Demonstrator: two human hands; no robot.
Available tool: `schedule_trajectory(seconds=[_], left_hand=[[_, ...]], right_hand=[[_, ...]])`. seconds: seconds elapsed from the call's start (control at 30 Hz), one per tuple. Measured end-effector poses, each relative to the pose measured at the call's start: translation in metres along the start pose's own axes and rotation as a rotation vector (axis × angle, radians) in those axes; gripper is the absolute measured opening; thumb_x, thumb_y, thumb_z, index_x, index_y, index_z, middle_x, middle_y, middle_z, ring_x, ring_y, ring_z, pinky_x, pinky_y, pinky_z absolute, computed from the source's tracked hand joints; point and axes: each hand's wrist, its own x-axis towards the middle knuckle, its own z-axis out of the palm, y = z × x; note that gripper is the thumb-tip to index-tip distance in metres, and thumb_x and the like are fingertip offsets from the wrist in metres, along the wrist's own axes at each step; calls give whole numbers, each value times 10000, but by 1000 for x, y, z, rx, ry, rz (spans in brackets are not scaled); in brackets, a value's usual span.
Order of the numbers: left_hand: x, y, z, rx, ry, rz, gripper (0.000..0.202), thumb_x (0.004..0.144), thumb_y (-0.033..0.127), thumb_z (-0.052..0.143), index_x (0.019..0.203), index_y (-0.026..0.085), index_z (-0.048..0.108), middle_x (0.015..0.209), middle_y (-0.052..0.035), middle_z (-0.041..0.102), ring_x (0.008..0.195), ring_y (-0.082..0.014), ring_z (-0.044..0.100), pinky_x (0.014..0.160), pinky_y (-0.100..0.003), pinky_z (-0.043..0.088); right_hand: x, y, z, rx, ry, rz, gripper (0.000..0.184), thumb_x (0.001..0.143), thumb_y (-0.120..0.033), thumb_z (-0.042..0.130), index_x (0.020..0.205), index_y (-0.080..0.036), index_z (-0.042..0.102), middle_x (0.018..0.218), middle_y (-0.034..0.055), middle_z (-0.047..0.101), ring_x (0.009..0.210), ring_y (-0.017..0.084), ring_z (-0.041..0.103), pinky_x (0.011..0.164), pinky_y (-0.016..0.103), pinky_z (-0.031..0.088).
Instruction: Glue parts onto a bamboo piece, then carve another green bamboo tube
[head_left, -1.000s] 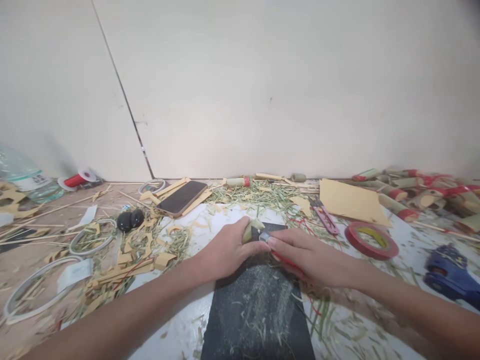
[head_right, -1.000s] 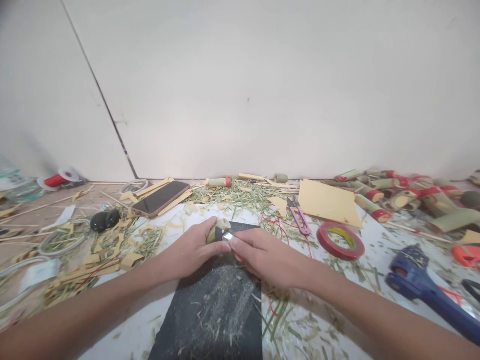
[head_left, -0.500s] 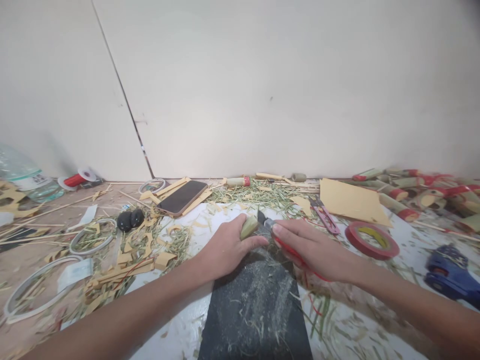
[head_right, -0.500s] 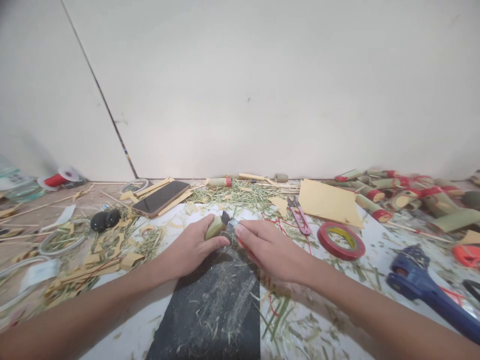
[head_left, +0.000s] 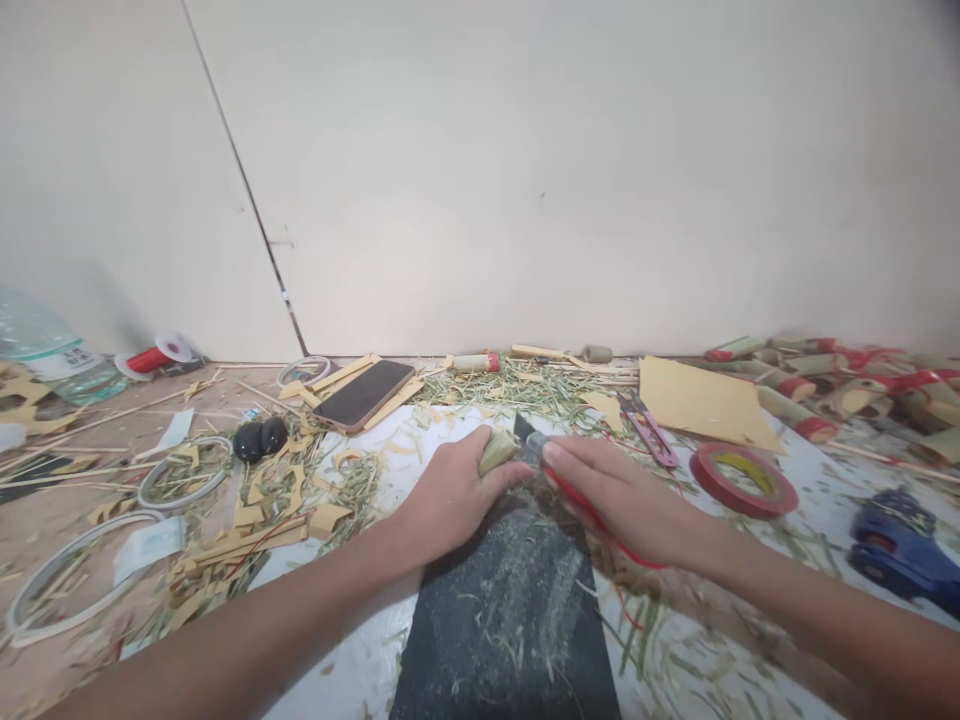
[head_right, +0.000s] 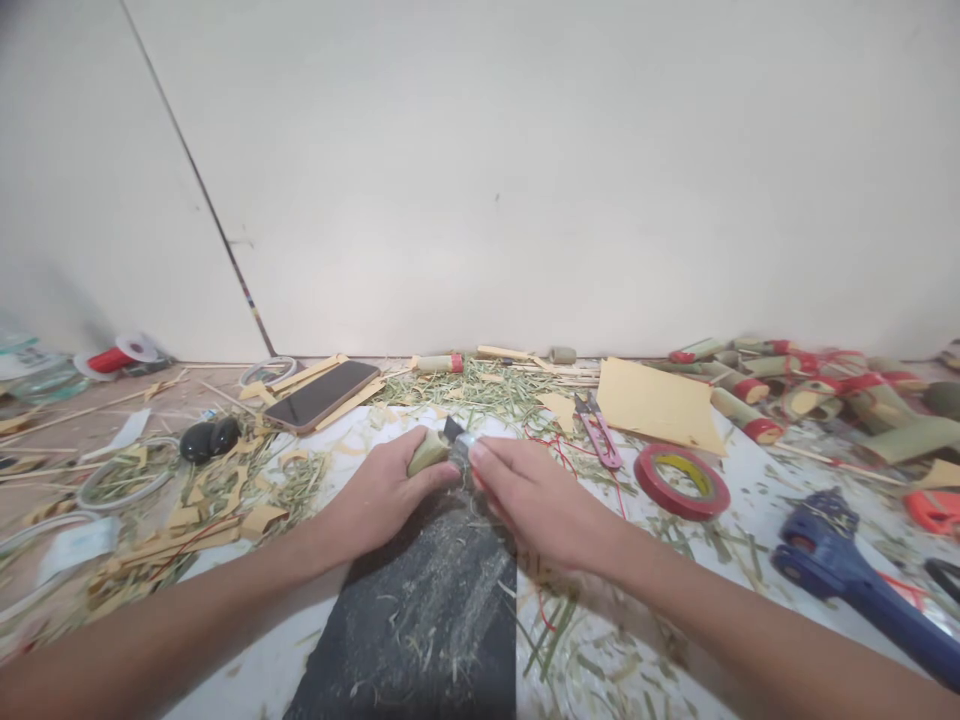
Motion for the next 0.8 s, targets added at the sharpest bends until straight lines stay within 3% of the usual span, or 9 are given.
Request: schedule_trajectory(seconds=[0.07,0.23,0.3,0.47,0.6,0.7,0.8], left_hand=[[1,1,-2,2,-4,3,383,832,540,525,725,202,380,697,43,471,652,-139,397,588,-273,289],[0,4,-5,-28,-107,56,362,802,512,571,746,200,397,706,43,469,660,-134,394,587,-261,304],[0,4,-5,-20,-113,66,368,799,515,573,740,199,395,698,43,469,659,-134,393,585,-260,301],[1,1,-1,-16,-55,47,382,817,524,548,712,200,374,683,45,457,650,-134,380,583,-270,289],[2,-1,-3,-22,-23,20,377,846,543,485,731,196,390,716,32,469,675,-141,406,618,-289,325],[0,-1,-7,-131,-89,35,303,848,472,510,962,197,453,804,13,487,725,-145,438,672,-304,378],[-1,-3,-11,-397,-258,59,607,832,291,539,1342,262,211,872,5,472,700,-121,456,649,-280,408]], right_hand=[[1,1,-3,-4,10,-10,488,957,-536,284,605,-206,361,532,-34,421,516,119,416,521,251,343],[-2,-2,-6,-110,-192,-79,476,951,-536,299,639,-201,428,593,-15,455,578,137,445,558,261,362],[-3,-4,-5,-143,-206,-85,459,957,-508,298,653,-198,446,619,-9,468,601,143,459,571,264,368],[-3,-6,0,-207,-91,-123,449,973,-471,279,644,-199,421,626,-13,464,609,141,453,569,272,336],[4,4,-6,-82,78,-76,457,965,-498,283,617,-212,364,548,-34,425,531,129,431,519,263,325],[9,12,-12,24,61,-7,427,938,-535,334,652,-221,385,521,-49,433,460,119,427,469,255,329],[10,13,-16,-115,118,-13,318,887,-504,468,748,-222,422,616,-37,489,538,128,462,499,252,350]])
